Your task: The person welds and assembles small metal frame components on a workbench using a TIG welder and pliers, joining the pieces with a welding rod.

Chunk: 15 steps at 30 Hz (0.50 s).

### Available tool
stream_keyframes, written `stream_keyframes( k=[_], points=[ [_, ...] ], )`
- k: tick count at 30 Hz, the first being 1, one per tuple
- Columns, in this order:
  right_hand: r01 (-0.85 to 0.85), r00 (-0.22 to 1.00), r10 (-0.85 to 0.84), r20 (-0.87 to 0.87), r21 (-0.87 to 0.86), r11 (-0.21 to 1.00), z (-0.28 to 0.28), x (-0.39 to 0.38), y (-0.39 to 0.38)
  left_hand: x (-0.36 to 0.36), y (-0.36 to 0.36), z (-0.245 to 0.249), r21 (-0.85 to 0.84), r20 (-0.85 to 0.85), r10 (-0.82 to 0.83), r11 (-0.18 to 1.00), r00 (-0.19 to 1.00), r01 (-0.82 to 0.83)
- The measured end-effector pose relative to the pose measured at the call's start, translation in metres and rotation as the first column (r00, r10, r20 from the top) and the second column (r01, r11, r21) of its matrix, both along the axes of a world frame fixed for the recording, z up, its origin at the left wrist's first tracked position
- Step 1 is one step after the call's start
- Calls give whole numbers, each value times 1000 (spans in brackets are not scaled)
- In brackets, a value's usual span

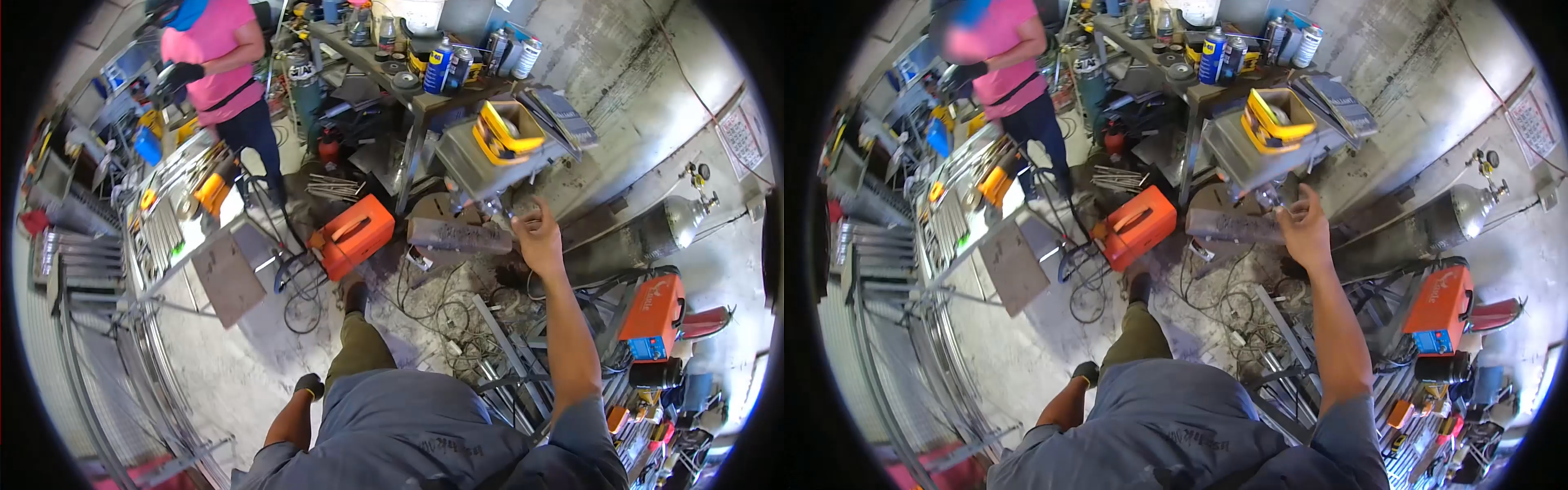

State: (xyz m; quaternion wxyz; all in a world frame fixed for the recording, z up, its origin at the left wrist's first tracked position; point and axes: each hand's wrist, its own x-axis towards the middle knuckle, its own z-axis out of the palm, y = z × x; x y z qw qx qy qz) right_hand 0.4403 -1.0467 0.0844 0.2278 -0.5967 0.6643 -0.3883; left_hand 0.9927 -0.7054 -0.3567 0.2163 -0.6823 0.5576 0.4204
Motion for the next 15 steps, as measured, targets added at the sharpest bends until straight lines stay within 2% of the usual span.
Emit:
stream_keyframes(
  k=[1, 2, 4, 5, 6, 8, 11, 13, 15],
  points=[
    [53, 997, -54, -61, -16, 998, -8, 11, -30, 15, -38, -1, -53, -19, 76, 996, 997, -77],
    [123, 989, -123, -78, -11, 992, -21, 21, -55, 30, -85, -5, -86, -15, -14, 996, 1000, 12],
    [257, 960, -255, -116, -2, 967, -53, 37, -92, 57, -170, -10, -245, -119, 47, 967, 992, -75],
    [250, 966, -252, -60, -45, 967, -70, 39, -107, 63, -218, 4, -208, -121, 91, 971, 989, -115],
    [328, 940, -333, -79, -66, 942, -72, 51, -117, 65, -265, 22, -215, -105, 100, 969, 989, -120],
    [480, 864, -490, -117, -107, 871, -59, 80, -129, 78, -341, 14, -335, -167, 76, 933, 983, -129],
    [509, 851, -498, -168, 31, 860, -55, 84, -128, 64, -455, 58, -376, -186, 44, 920, 982, -113],
    [460, 885, -449, -123, 76, 885, -84, 46, -107, 60, -513, 10, -421, -156, -66, 907, 986, -6],
    [437, 899, -436, -44, 160, 885, -93, 40, -88, 42, -570, -7, -485, -235, -127, 875, 964, -3]
  ],
)
